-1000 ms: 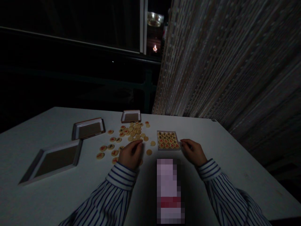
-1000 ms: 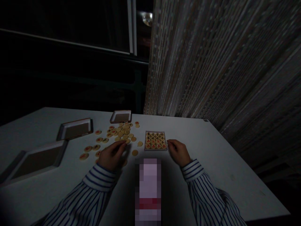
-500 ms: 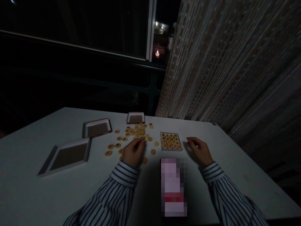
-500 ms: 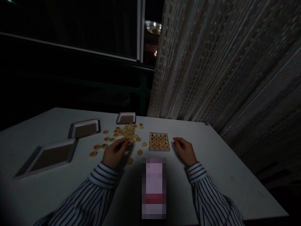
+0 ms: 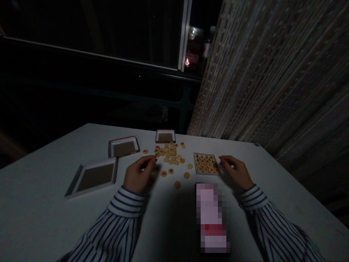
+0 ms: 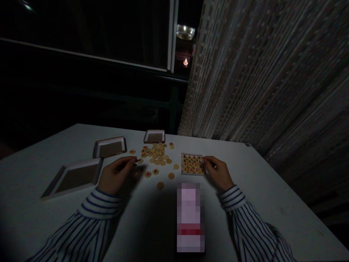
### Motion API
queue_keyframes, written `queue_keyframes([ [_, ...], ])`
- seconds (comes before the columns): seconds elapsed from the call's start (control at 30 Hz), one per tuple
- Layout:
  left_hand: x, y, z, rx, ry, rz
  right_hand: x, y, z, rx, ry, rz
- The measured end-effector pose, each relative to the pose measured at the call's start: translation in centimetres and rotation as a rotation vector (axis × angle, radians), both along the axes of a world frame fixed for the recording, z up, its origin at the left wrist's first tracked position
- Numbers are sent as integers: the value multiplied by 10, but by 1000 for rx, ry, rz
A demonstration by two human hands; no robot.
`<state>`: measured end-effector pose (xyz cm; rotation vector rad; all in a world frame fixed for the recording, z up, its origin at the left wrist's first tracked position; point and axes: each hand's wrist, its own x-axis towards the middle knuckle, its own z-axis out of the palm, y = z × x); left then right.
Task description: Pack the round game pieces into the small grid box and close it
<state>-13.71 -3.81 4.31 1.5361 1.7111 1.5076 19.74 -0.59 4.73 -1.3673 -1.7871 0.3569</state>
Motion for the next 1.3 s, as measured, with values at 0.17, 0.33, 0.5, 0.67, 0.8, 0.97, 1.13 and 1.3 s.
queue_keyframes([
  [0.17, -26, 5, 4, 1, 44, 55, -13, 7, 8, 21, -33, 36],
  [0.33, -49, 17, 7, -42, 101, 96, -25, 12, 20, 63, -94, 47],
  [0.5, -66, 26, 0, -29, 141, 130, -36, 15, 25, 68, -135, 52],
  [0.67, -70, 21, -6, -19, 285, 163, -43, 21, 25, 64, -174, 70],
  [0.8, -74, 17, -6, 0, 499, 183, -52, 26, 28, 65, -199, 87],
  [0.97, -81, 16, -7, -30, 602, 212, -67, 29, 35, 88, -234, 121],
  [1.13, -78, 11, -7, -42, 600, 240, -81, 32, 46, 98, -260, 149],
  [1.3, -78, 10, -10, -12, 630, 243, -91, 33, 53, 98, -283, 173],
])
